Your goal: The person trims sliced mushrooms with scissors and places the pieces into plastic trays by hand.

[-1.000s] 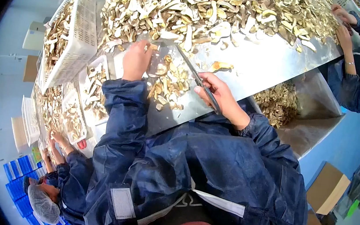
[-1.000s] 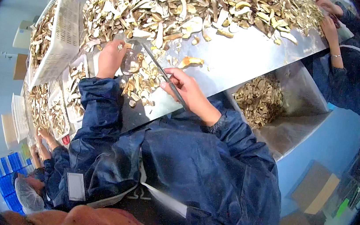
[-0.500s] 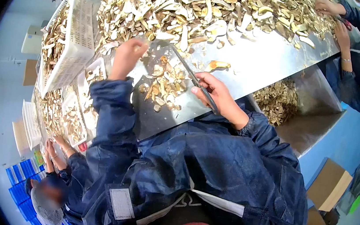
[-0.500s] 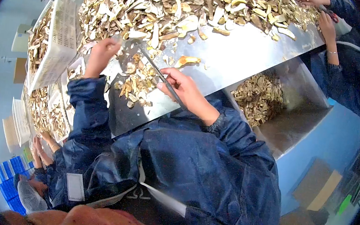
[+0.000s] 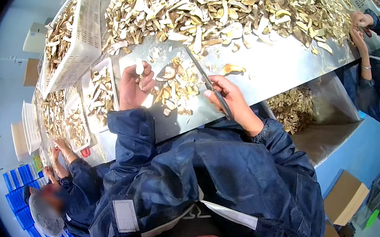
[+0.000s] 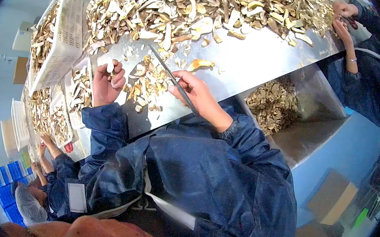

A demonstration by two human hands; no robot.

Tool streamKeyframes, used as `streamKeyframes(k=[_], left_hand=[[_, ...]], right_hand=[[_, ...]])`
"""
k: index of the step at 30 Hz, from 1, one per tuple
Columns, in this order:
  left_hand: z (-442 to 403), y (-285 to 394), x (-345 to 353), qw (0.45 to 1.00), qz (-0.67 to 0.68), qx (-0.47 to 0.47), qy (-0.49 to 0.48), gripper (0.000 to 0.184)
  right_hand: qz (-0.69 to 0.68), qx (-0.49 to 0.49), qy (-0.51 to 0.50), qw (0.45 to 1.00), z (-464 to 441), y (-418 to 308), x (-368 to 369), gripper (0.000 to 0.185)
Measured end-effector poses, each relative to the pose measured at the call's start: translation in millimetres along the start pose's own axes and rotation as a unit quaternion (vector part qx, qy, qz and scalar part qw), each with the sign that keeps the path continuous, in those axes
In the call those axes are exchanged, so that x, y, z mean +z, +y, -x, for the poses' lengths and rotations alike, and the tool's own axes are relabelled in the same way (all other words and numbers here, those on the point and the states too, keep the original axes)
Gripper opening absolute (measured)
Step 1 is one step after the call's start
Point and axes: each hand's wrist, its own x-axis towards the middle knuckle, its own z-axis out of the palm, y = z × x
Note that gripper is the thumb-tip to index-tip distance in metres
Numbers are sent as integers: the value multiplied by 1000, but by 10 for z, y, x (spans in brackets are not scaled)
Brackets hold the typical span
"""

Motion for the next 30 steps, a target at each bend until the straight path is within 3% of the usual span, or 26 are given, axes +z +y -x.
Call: streamKeyframes(k=[5,9,13,14,18,30], left_hand=[[19,73,-137,996,-70,33,54,19],[35,-22,16,969,-205,70,118,25],[89,-142,56,983,-110,60,137,28],[87,-182,83,983,-77,64,152,27],[140,-327,280,984,-39,69,159,12],[312,-623,633,944,-209,168,192,8]], right_hand=[[-3,-3,-1,1000,12,-7,17,38],[7,-17,-3,1000,6,21,13,37],[100,-55,15,993,-4,74,58,38],[138,-101,33,985,-10,87,101,41],[220,-84,-5,972,58,-129,221,53],[263,-110,-1,959,76,-264,373,44]])
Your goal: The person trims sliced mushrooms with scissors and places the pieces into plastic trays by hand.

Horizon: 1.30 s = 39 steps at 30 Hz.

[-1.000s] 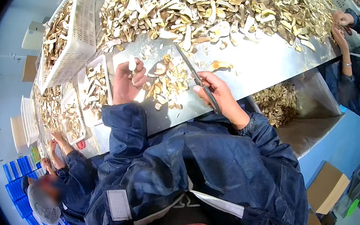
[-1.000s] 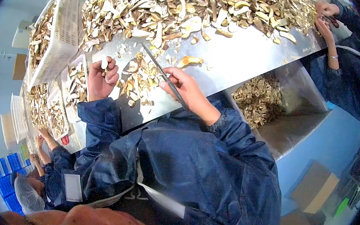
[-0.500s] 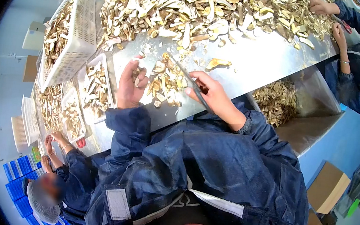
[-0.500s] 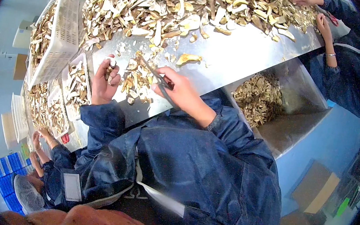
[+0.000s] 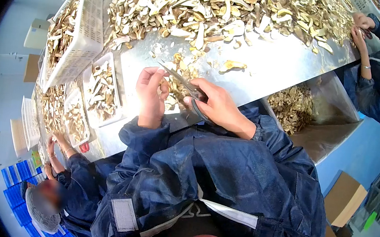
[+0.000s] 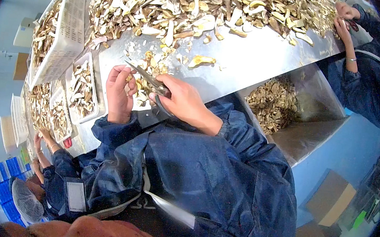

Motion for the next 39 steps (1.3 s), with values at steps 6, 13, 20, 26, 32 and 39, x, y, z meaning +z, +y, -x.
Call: streamKeyframes(k=[6,13,20,26,32,39], left_hand=[[-54,-52,-164,997,60,-37,-9,9],[-693,132,-540,987,134,-85,41,15],[-1393,-120,-522,746,-627,217,-48,28],[-1379,-87,-437,776,-610,149,-64,31],[-1481,-225,-463,798,-564,207,-50,26],[-1797,-225,-151,769,-592,236,-38,24]], right_hand=[[15,-3,-16,1000,24,175,43,38],[-208,138,25,968,-67,359,-62,33],[-229,108,13,967,-26,334,-140,35],[-232,99,3,968,-25,371,-150,34],[-226,97,-9,969,-26,385,-170,33],[-230,88,-8,969,-18,400,-165,34]])
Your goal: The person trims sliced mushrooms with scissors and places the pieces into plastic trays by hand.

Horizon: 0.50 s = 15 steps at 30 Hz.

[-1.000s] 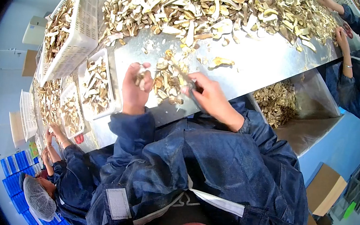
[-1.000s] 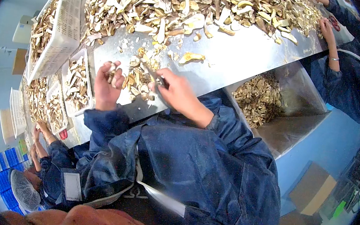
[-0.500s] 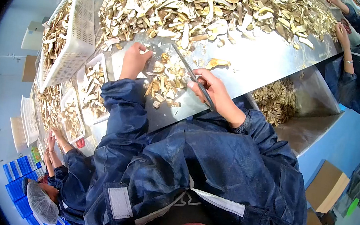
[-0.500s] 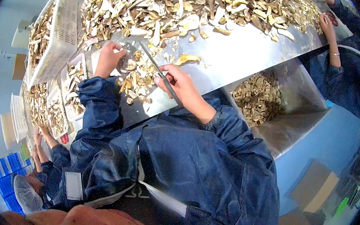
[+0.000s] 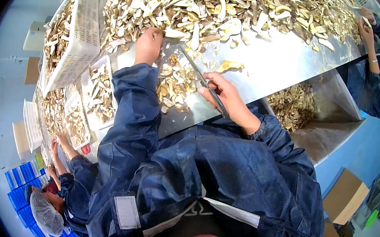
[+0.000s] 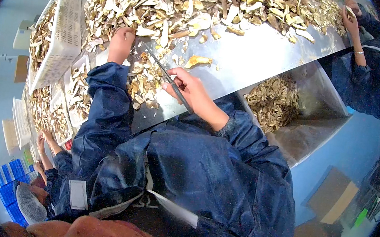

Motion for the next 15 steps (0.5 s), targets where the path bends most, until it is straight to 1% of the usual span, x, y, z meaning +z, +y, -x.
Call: streamKeyframes(k=[1,4,5,8,9,10,11,12,13,14,15], left_hand=[[-8,66,17,999,-39,-14,-22,26],[110,135,24,998,-67,-4,-14,25],[172,112,-18,998,-57,22,-23,23],[401,127,-267,994,-97,42,-17,21],[492,171,-418,997,-56,45,-13,22],[587,185,-559,998,-50,29,10,22],[687,218,-741,999,-36,-28,-1,24],[757,86,-901,999,-24,-24,-5,24],[888,30,-1060,997,-25,-56,45,24],[977,-139,-1246,993,-64,-69,65,23],[1063,-275,-1409,982,-103,-117,110,21]], right_hand=[[7,2,1,1000,4,-13,-6,34],[16,6,2,1000,17,-42,-29,34],[18,7,-2,1000,16,-40,-29,34],[5,0,-9,1000,-3,16,-27,35],[18,-8,-8,1000,-9,34,-32,35],[30,-16,-6,999,-10,55,-42,35],[42,-24,-3,999,-5,69,-51,35],[34,-20,-3,999,1,68,-55,35],[25,-16,-4,1000,2,56,-51,35],[17,-13,-8,1000,0,41,-38,35],[11,-5,-9,1000,-4,24,-28,35]])
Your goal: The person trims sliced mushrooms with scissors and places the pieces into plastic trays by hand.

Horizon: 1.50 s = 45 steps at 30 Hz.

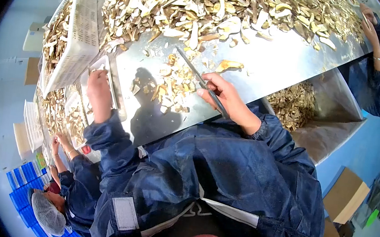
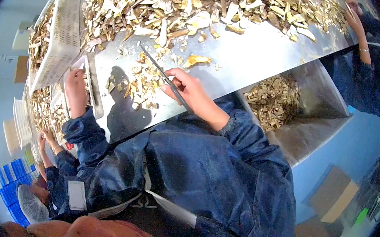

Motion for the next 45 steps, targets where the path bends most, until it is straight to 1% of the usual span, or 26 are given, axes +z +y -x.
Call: streamKeyframes(k=[1,3,4,7,8,11,12,13,14,15,16,17,19,22,25,26,29,30,33,34,37,41,44,45], left_hand=[[-4,-268,-130,998,-56,4,31,20],[10,-641,-312,989,-144,9,38,25],[-5,-854,-333,991,-133,-14,0,32],[4,-975,-271,975,-214,49,-15,36],[6,-932,-191,971,-232,42,34,36],[-358,-982,75,979,-147,107,94,34],[-388,-810,277,991,16,101,90,31],[-379,-474,544,975,179,96,86,28],[-468,-110,655,986,121,117,10,24],[-399,253,737,976,167,132,-39,24],[-429,463,920,981,125,140,-48,24],[-484,513,1163,976,100,192,-17,21],[-534,649,1386,984,1,170,-47,18],[-501,705,1396,987,1,158,-25,19],[-488,521,1344,982,88,148,-75,25],[-373,533,1234,976,169,104,-93,26],[-178,458,1086,955,253,32,-154,28],[-109,463,1071,953,260,1,-155,29],[108,786,803,910,365,-58,-190,27],[144,859,739,898,378,-79,-212,23],[231,905,734,831,489,-115,-238,21],[302,751,877,678,684,-156,-218,16],[254,747,850,578,762,-215,-201,20],[227,777,839,571,768,-215,-195,22]], right_hand=[[-5,7,-2,1000,-1,-21,4,35],[-12,16,-7,1000,-5,-18,17,35],[-15,19,-7,1000,-4,9,18,36],[-11,10,24,1000,16,-43,52,34],[-14,7,31,999,24,-38,59,34],[-11,3,31,999,25,29,58,35],[-7,2,24,1000,12,51,62,36],[1,6,20,1000,-4,57,72,35],[9,9,19,1000,-14,59,73,35],[17,12,20,1000,-14,59,69,35],[15,10,18,1000,-9,65,67,35],[13,8,19,1000,3,76,64,35],[10,5,28,1000,42,56,54,35],[-2,4,28,1000,73,19,61,34],[12,-4,26,1000,57,55,52,33],[11,-3,20,1000,45,61,43,33],[2,5,8,1000,35,46,41,32],[-3,10,8,1000,35,23,44,32],[-5,11,6,1000,26,36,44,33],[-4,9,6,1000,26,39,38,33],[-17,15,9,1000,40,-14,45,33],[-8,20,17,1000,47,-24,56,33],[-7,19,23,1000,54,-30,66,34],[-3,18,24,1000,50,-25,68,34]])
